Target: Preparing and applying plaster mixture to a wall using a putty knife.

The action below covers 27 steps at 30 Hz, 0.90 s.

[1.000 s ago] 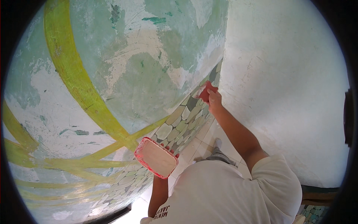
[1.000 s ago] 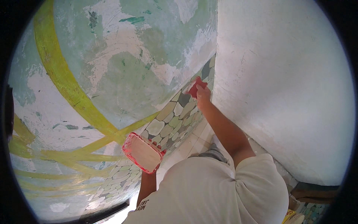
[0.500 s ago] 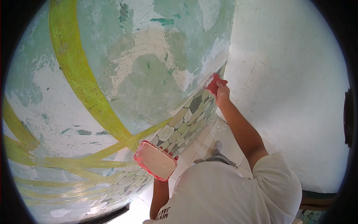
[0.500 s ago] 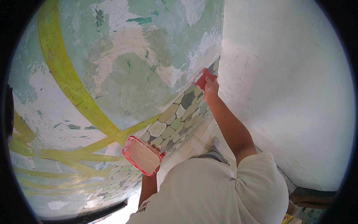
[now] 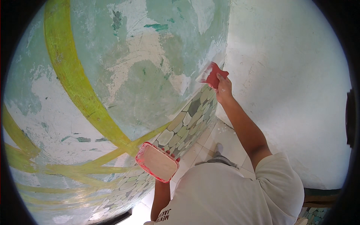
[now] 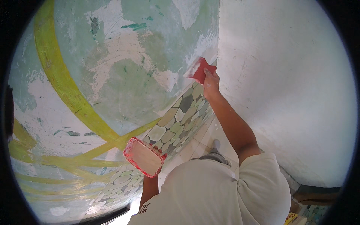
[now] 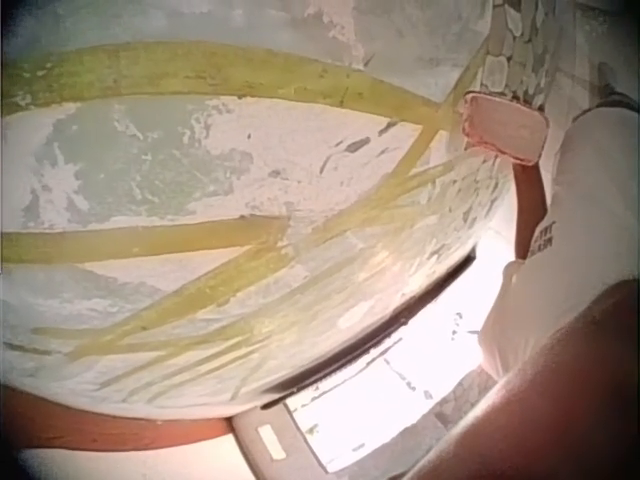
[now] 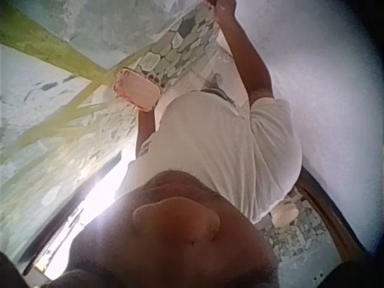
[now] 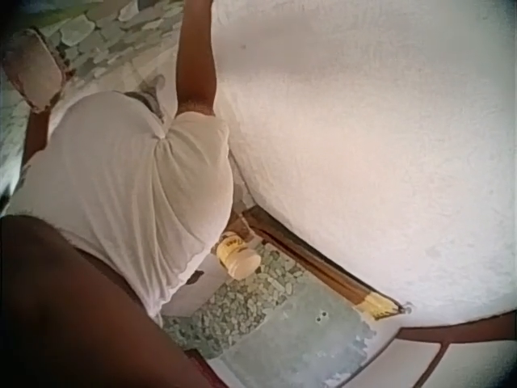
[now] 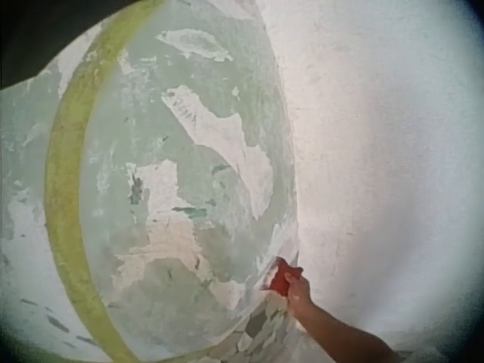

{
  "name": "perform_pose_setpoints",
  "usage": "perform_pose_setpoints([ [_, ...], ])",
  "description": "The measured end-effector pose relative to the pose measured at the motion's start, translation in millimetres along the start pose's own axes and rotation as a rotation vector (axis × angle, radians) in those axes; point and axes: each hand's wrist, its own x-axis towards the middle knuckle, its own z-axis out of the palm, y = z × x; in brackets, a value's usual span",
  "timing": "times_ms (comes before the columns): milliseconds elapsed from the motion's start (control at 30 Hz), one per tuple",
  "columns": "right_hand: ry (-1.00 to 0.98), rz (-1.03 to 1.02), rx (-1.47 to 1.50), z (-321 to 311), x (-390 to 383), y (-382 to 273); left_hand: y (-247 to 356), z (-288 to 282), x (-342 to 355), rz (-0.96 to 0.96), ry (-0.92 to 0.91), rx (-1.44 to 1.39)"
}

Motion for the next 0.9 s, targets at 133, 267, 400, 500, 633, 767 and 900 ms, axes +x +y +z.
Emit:
perform_pose_setpoints([
  [133,0.113,0.041,-0.097,-49.5,43.2,42.4,-0.6,1.9,2.4,-0.022,-0.008,-0.026],
  [267,0.161,0.055,-0.166,-37.2,62.4,50.9,-1.9,4.8,7.6,-0.039,-0.023,0.001],
  [400,0.024,-0.021,-0.162,9.6,43.5,25.0,-0.2,9.0,0.5,-0.010,0.006,0.038],
  [500,-0.026,-0.060,-0.084,13.0,22.7,6.4,-0.2,5.1,-2.6,0.017,0.019,0.031],
  [633,0.092,-0.073,-0.069,-25.9,32.6,21.4,-6.2,7.9,-2.7,0.019,0.004,0.038],
  [767,0.192,0.054,-0.220,-39.5,52.8,51.7,-11.7,1.3,-4.2,-0.003,-0.004,0.001],
  [900,-0.037,-0.025,-0.234,12.4,-7.2,50.8,-10.5,-6.3,-14.7,0.027,-0.015,-0.010],
])
